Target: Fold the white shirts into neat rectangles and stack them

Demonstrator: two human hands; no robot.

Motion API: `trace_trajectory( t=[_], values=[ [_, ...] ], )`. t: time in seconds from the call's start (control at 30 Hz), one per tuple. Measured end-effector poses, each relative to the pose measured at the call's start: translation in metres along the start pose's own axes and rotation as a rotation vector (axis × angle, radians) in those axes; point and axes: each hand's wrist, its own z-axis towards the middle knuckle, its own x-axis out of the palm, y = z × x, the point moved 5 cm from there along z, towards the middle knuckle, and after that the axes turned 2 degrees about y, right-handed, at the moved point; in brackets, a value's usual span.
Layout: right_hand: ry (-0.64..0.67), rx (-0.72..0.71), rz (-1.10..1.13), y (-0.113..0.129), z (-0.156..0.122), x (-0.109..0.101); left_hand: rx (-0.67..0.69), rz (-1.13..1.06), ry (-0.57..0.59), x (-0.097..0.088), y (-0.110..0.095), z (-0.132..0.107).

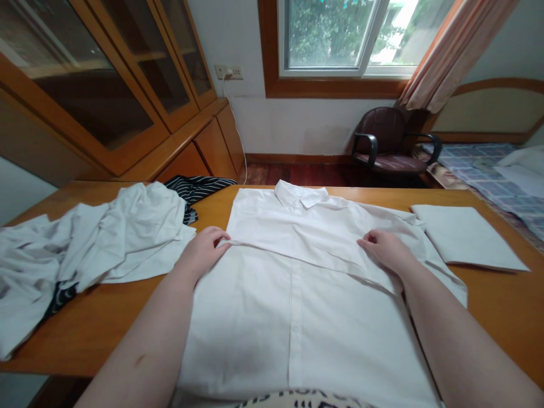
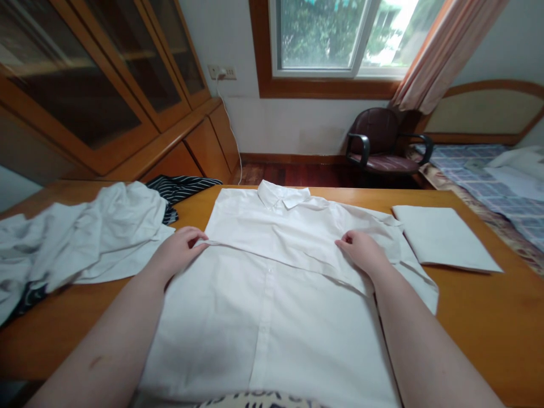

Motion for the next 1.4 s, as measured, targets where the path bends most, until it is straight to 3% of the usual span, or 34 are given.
trace_trajectory(
  t=[0.2,0.53,0.73,0.93,1.23,1.4],
  values=[
    [0.015,-0.024,0.04,0.004,-0.009,-0.007,-0.014,0.014,0.048,-0.003,-0.003,0.007],
    [0.171,-0.127,0.074,-0.003,-0.005,-0.005,-0.202,-0.063,0.028,-0.016,0.031,-0.001],
    [0.155,-0.135,0.099,-0.006,-0.004,-0.004,-0.211,-0.048,0.116,-0.011,0.031,-0.001],
    [0.178,-0.092,0.081,-0.001,-0.01,-0.006,-0.321,-0.088,-0.005,-0.008,0.031,0.004],
    [0.342,-0.028,0.29,0.001,-0.025,-0.006,-0.353,-0.051,0.073,-0.004,0.042,0.004],
    [0.343,-0.042,0.336,0.002,-0.027,-0.007,-0.383,-0.044,0.005,-0.009,0.041,0.005]
  ],
)
